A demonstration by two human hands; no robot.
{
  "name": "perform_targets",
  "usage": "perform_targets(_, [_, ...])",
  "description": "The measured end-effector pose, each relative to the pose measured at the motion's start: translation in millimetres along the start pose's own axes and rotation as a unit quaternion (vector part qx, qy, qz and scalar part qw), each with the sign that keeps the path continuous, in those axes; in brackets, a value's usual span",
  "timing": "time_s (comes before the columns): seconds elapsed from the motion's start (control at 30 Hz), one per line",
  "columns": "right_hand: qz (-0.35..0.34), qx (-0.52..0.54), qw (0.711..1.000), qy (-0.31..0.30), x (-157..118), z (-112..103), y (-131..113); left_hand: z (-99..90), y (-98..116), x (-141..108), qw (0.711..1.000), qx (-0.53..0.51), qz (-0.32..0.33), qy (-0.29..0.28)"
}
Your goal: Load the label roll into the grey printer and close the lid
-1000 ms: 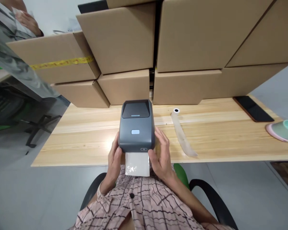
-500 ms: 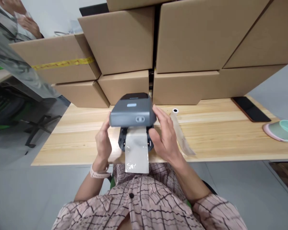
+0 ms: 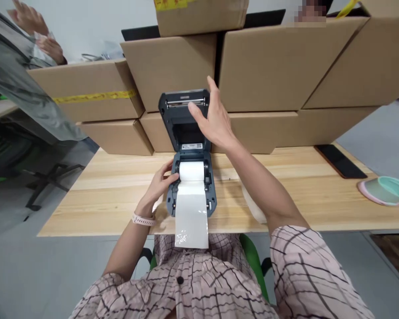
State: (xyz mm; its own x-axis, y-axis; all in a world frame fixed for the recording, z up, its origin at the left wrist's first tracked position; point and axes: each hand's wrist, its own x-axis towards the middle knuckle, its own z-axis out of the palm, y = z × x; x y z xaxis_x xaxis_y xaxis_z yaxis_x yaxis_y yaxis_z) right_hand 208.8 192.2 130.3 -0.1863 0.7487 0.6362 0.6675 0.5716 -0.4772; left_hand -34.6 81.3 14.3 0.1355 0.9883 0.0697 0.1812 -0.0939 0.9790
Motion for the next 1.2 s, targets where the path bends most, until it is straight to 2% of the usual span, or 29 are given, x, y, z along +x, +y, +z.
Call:
perform_targets(0.1, [-0.002, -0.027, 1.0, 0.013, 9.2, 0.3, -1.4, -1.3, -1.9, -0.6, 0.999, 0.033, -0.001, -0.017])
perform_targets(0.17, [-0.034, -0.058, 0.997, 0.045, 0.8, -2.7, -13.1, -3.1, -2.8, 0.1, 0.997, 0.074, -0.004, -0.002])
perform_targets(0.23, [-0.087, -0.067, 0.993, 0.033, -17.8, -4.9, -27.4, -4.1, -2.2, 0.3, 0.993, 0.116, -0.013, 0.009])
perform_targets(0.27, [-0.112, -0.058, 0.992, -0.011, -29.1, -4.6, -33.1, -4.1, -1.0, 0.0, 0.991, 0.133, -0.02, 0.008])
perform_targets(0.33, [-0.139, -0.04, 0.978, -0.149, -50.5, -0.1, -38.8, -3.3, 2.7, -1.1, 0.988, 0.152, -0.036, -0.002])
perform_targets(0.43, [-0.125, -0.052, 0.932, -0.336, -68.5, 15.5, -33.6, -1.6, 9.7, -2.4, 0.985, 0.166, -0.041, -0.014])
perform_targets(0.53, [-0.101, -0.073, 0.886, -0.447, -67.0, 35.0, -25.2, -1.2, 15.6, -2.4, 0.981, 0.188, -0.033, -0.025])
perform_targets(0.63, [-0.066, -0.089, 0.858, -0.501, -58.1, 47.1, -23.1, -1.6, 19.9, -2.0, 0.976, 0.215, -0.025, -0.03])
perform_targets(0.7, [-0.068, -0.052, 0.86, -0.503, -52.7, 44.3, -23.6, -1.8, 21.4, -2.0, 0.975, 0.221, -0.028, -0.029])
perform_targets(0.77, [-0.106, 0.032, 0.864, -0.491, -47.7, 28.8, -23.8, -1.7, 21.6, -2.2, 0.976, 0.215, -0.034, -0.029])
perform_targets(0.9, [-0.167, 0.175, 0.866, -0.437, -36.8, -33.5, -16.3, -1.5, 20.3, -2.9, 0.978, 0.202, -0.033, -0.031])
perform_targets(0.97, [-0.147, 0.196, 0.883, -0.4, -32.6, -65.1, -3.7, -1.5, 20.5, -3.2, 0.977, 0.207, -0.032, -0.031])
perform_targets(1.03, [-0.103, 0.194, 0.91, -0.352, -31.1, -85.2, 17.2, -1.3, 21.3, -3.6, 0.976, 0.214, -0.032, -0.031])
perform_targets(1.1, [-0.059, 0.184, 0.935, -0.297, -32.9, -89.7, 44.6, -0.9, 21.9, -3.7, 0.976, 0.215, -0.033, -0.028])
perform_targets(1.2, [-0.021, 0.181, 0.952, -0.246, -40.1, -73.7, 86.0, -0.3, 21.0, -3.5, 0.977, 0.209, -0.033, -0.025])
